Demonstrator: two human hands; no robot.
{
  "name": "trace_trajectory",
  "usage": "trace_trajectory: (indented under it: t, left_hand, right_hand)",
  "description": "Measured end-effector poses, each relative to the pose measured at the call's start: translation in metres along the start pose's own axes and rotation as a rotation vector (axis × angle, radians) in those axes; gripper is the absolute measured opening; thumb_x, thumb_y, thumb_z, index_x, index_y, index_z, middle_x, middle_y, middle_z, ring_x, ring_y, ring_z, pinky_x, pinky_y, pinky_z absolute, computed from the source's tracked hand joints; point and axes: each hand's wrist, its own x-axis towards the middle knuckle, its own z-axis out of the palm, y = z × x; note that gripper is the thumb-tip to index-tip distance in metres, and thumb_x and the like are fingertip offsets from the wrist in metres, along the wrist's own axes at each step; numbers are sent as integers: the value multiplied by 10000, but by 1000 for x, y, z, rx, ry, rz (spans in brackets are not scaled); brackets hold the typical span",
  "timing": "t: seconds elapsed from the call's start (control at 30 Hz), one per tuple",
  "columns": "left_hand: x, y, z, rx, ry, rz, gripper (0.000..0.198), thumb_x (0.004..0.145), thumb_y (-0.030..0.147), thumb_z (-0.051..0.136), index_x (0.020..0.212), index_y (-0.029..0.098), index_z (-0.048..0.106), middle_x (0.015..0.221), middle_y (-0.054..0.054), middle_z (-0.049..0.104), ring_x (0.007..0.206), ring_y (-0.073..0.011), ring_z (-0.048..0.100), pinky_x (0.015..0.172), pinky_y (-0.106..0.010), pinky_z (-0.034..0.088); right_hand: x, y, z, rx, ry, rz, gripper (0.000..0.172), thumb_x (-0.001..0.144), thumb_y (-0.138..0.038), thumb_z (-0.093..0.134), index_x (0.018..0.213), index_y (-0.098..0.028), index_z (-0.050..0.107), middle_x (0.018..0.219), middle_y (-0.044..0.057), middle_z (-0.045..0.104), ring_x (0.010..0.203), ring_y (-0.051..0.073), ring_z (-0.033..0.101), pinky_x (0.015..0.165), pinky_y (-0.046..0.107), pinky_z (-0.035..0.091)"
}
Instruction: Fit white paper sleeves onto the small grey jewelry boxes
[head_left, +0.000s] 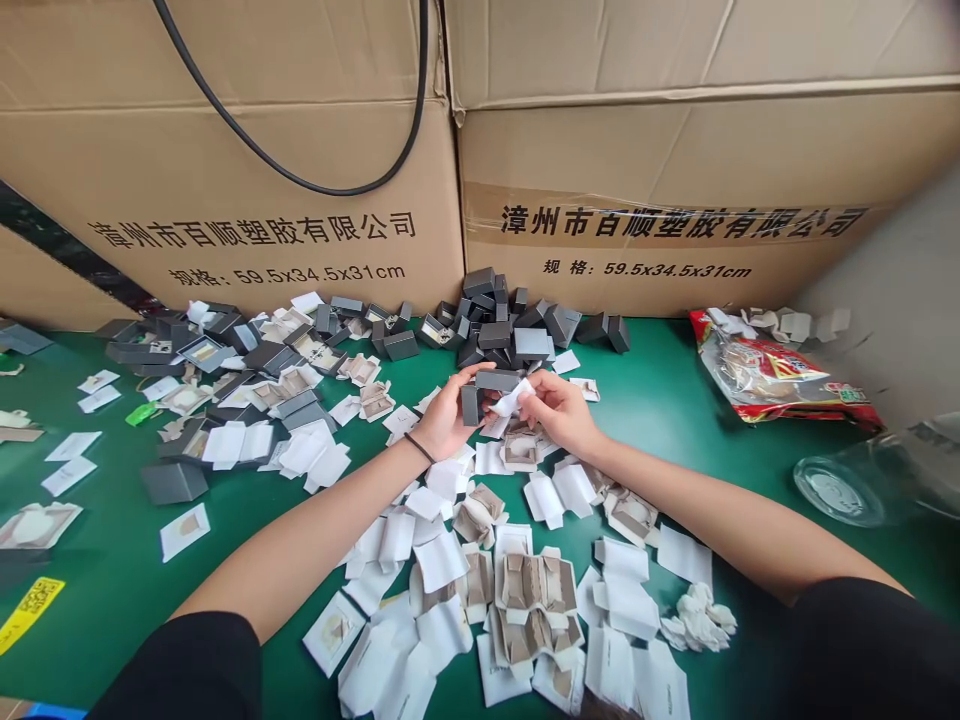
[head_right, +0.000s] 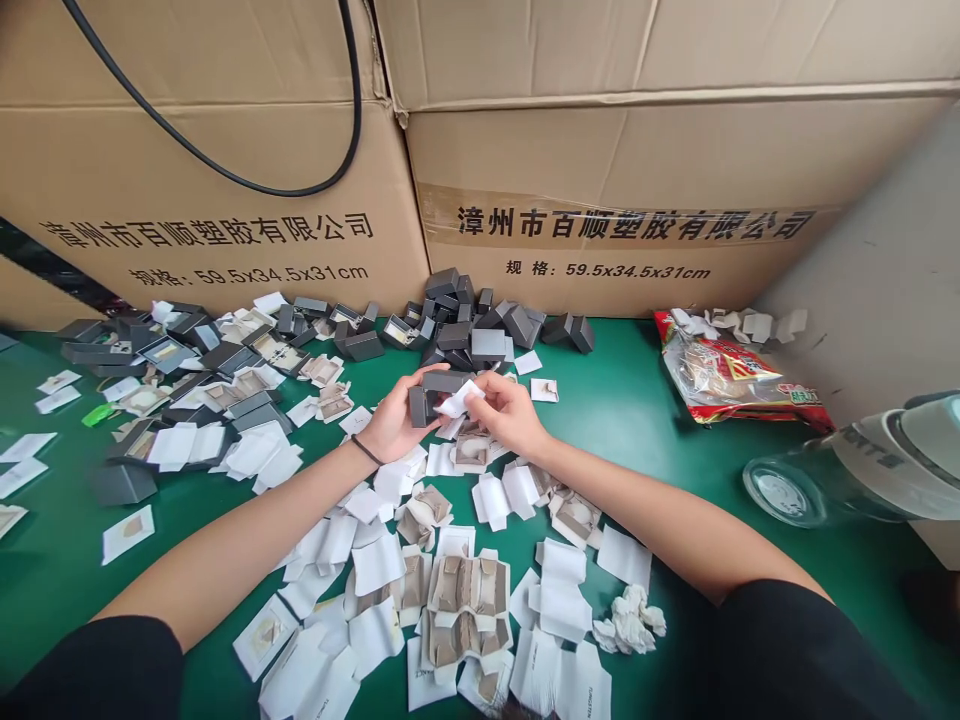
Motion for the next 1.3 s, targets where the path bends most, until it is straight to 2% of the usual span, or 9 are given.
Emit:
trace_trajectory:
  t: [0.1, 0.2, 0.37, 0.53, 0.7, 0.87, 0.97, 1.13, 1.3]
  left_hand:
    - [0, -2, -1, 55, -82, -52, 335, 844, 396, 508, 1150, 267, 555, 949, -37, 636, 771, -156, 602, 719, -354, 527]
    - [-1, -3, -2, 74, -164, -85, 405, 816, 478, 546, 1166, 274, 532, 974, -40, 618, 878, -176, 599, 809, -431, 517]
    - [1, -3, -2, 99, -121, -120, 275, 795, 308, 630, 1040, 202, 561, 900, -34, 627, 878, -159, 598, 876, -469, 489]
    - [5, 0, -2, -47, -90, -207, 411, 903, 459, 376, 1053, 146, 595, 1035, -121, 651, 978, -202, 598, 800, -347, 507]
    - [6, -2, -4, -18, -78, -172, 365, 910, 424, 386, 1006, 180, 640, 980, -69, 671, 749, -133, 596, 613, -250, 455]
    - [5, -7, -3, 25, -156, -152, 282, 895, 386, 448, 944, 180, 635, 887, -47, 659, 776, -151, 597, 718, -298, 477]
    - [3, -6, -1, 52, -219, -177, 211, 889, 333, 478, 898, 169, 609, 867, -39, 635, 799, -153, 593, 734, -314, 489]
    - [1, -4, 0, 56, -161, -198, 104, 858, 270, 543, 816, 176, 554, 766, 7, 557, 750, -125, 561, 703, -306, 506]
    - [3, -5, -2, 76, -138, -201, 122, 840, 291, 566, 814, 178, 529, 811, 0, 537, 776, -133, 553, 698, -311, 513]
  right_hand:
    - [0, -3, 2, 8, 65, -9, 308, 784, -490, 587, 787, -188, 531, 603, -27, 584, 485, 88, 513, 491, 234, 461]
    - [1, -4, 2, 16, 107, -5, 318, 775, -495, 600, 795, -183, 548, 648, -11, 612, 525, 97, 543, 513, 244, 492]
    - [3, 0, 0, -40, 150, -25, 288, 773, -472, 613, 782, -188, 564, 687, -11, 591, 520, 90, 528, 504, 242, 495]
    - [5, 1, -2, -60, 248, -56, 244, 786, -422, 606, 756, -206, 496, 662, -29, 490, 482, 91, 492, 441, 246, 470]
    - [4, 1, -2, -142, 381, -181, 257, 794, -373, 592, 718, -217, 402, 738, -10, 459, 582, 103, 495, 489, 246, 475]
    - [-3, -1, 0, -532, 185, -374, 207, 849, -291, 504, 670, -204, 445, 695, 15, 501, 611, 118, 468, 545, 242, 426]
    - [-5, -1, 0, -721, 91, -389, 225, 880, -247, 432, 667, -197, 484, 689, 21, 520, 593, 114, 464, 557, 234, 403]
    - [-4, 3, -1, -920, 10, -354, 235, 920, -252, 400, 811, -197, 601, 831, 44, 605, 712, 124, 549, 618, 220, 407]
    - [-4, 4, 0, -996, -55, -413, 273, 947, -265, 377, 934, -201, 642, 905, 55, 648, 800, 137, 583, 639, 226, 402]
